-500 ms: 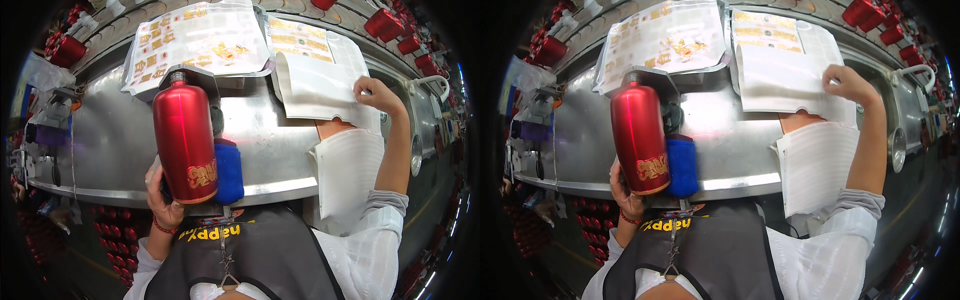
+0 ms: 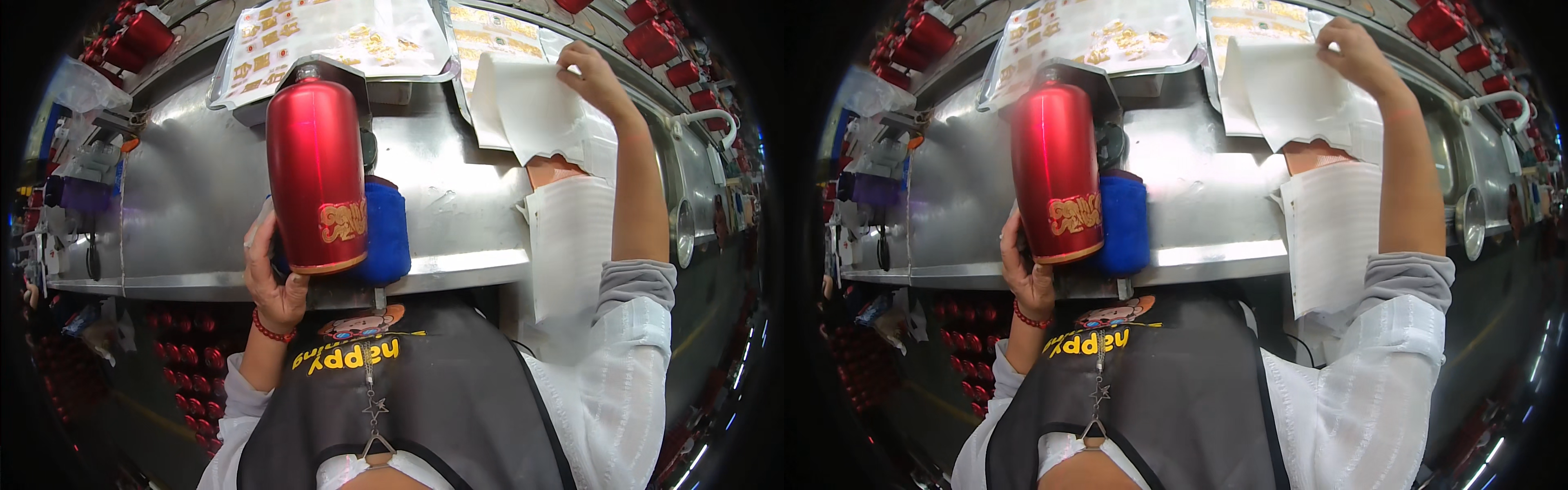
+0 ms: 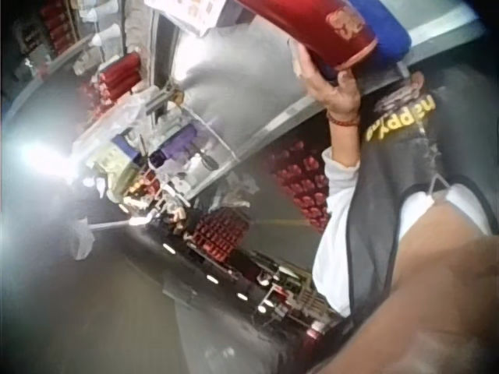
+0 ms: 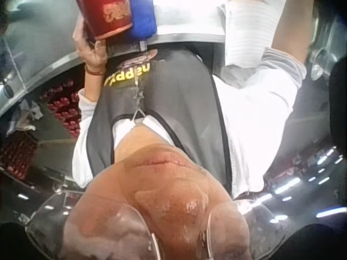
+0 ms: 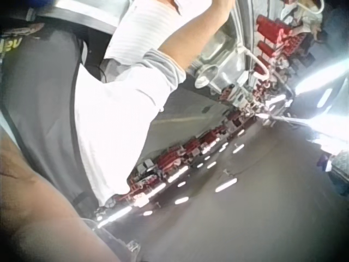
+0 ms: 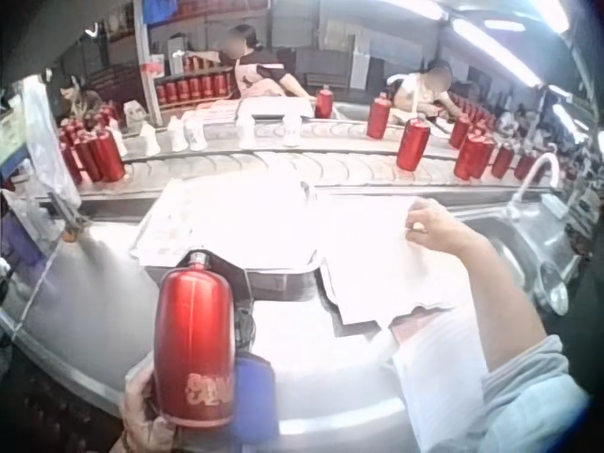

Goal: The person applies stickers to red metal cans on a production line. They peel stickers from a sheet, place them on the can, and smooth them with a green tool. The person repeats this process for multiple cans, moving each finished can aside and picking up a new one.

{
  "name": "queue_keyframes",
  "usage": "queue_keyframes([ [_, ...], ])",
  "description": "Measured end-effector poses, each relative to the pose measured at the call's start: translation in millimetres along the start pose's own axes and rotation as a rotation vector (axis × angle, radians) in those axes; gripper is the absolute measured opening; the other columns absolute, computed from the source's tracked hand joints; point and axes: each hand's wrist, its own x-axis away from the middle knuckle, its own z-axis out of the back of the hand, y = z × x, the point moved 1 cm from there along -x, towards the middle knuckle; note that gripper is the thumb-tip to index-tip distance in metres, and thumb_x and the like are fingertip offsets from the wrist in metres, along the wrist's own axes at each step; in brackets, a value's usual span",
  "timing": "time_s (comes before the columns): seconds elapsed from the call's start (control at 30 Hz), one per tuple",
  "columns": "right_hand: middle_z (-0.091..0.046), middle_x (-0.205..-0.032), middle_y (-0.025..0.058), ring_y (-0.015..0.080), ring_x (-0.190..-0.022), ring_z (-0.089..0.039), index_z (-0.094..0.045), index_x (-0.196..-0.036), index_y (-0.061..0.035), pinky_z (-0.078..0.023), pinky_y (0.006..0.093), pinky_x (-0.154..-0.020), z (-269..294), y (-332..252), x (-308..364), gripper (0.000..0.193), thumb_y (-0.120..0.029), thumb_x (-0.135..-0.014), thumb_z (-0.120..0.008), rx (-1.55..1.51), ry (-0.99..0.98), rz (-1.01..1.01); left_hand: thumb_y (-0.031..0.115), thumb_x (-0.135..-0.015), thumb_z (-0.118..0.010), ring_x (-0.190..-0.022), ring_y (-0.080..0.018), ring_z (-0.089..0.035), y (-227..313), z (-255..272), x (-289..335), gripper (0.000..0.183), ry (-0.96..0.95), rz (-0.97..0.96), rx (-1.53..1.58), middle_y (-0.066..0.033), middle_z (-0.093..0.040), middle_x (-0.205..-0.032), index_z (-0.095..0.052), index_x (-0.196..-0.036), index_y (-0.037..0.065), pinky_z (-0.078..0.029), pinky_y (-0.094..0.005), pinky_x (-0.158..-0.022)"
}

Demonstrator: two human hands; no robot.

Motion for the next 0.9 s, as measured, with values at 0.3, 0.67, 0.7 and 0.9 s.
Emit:
queue_keyframes([
  [0.3, -0.061, -0.09, -0.0004, 0.0104, -0.071, -0.055, -0.069, -0.106, -0.0066, -0.047, 0.027, -0.065, 63.3, 44.5, 170.4, 0.022, -0.025, -0.095, -0.073, -0.738, 0.467, -0.641, 0.038, -0.101, -0.063, -0.126, -0.0275, -0.057, -3.6, -5.0, 2.0, 0.067, 0.023, 0.035, 0.079, -0.0207, -0.052, -0.142, -0.042, -0.147, -0.007, -0.044, -0.0368, -0.106],
  [0.67, -0.063, -0.097, 0.009, 0.0243, -0.079, -0.06, -0.06, -0.103, -0.0087, -0.051, 0.0401, -0.054, -36.9, 24.3, 629.3, 0.018, -0.026, -0.101, -0.061, -1.124, 1.13, -1.76, 0.033, -0.106, -0.056, -0.128, -0.0234, -0.054, -4.4, -9.9, 0.2, 0.063, 0.02, 0.034, 0.201, -0.0175, -0.054, -0.142, -0.036, -0.151, -0.005, -0.041, -0.0367, -0.109],
  [0.7, -0.066, -0.102, 0.0121, 0.0264, -0.079, -0.062, -0.064, -0.114, -0.0067, -0.052, 0.0446, -0.053, -30.0, 26.3, 671.2, 0.023, -0.025, -0.101, -0.059, -0.897, 0.839, -2.049, 0.033, -0.106, -0.056, -0.128, -0.0235, -0.054, -12.9, -13.3, 0.5, 0.063, 0.016, 0.048, 0.238, -0.0175, -0.054, -0.143, -0.035, -0.151, -0.005, -0.041, -0.0367, -0.109],
  [0.9, -0.067, -0.122, 0.0141, 0.0242, -0.113, -0.064, -0.068, -0.125, -0.0027, -0.046, 0.0318, -0.099, -23.0, 21.3, 456.3, 0.033, -0.02, -0.098, -0.061, -0.041, 0.596, -1.036, 0.034, -0.106, -0.055, -0.128, -0.0242, -0.054, -0.5, -7.8, 0.2, 0.064, 0.023, 0.023, 0.183, -0.0174, -0.053, -0.143, -0.033, -0.152, -0.006, -0.041, -0.0372, -0.109],
])
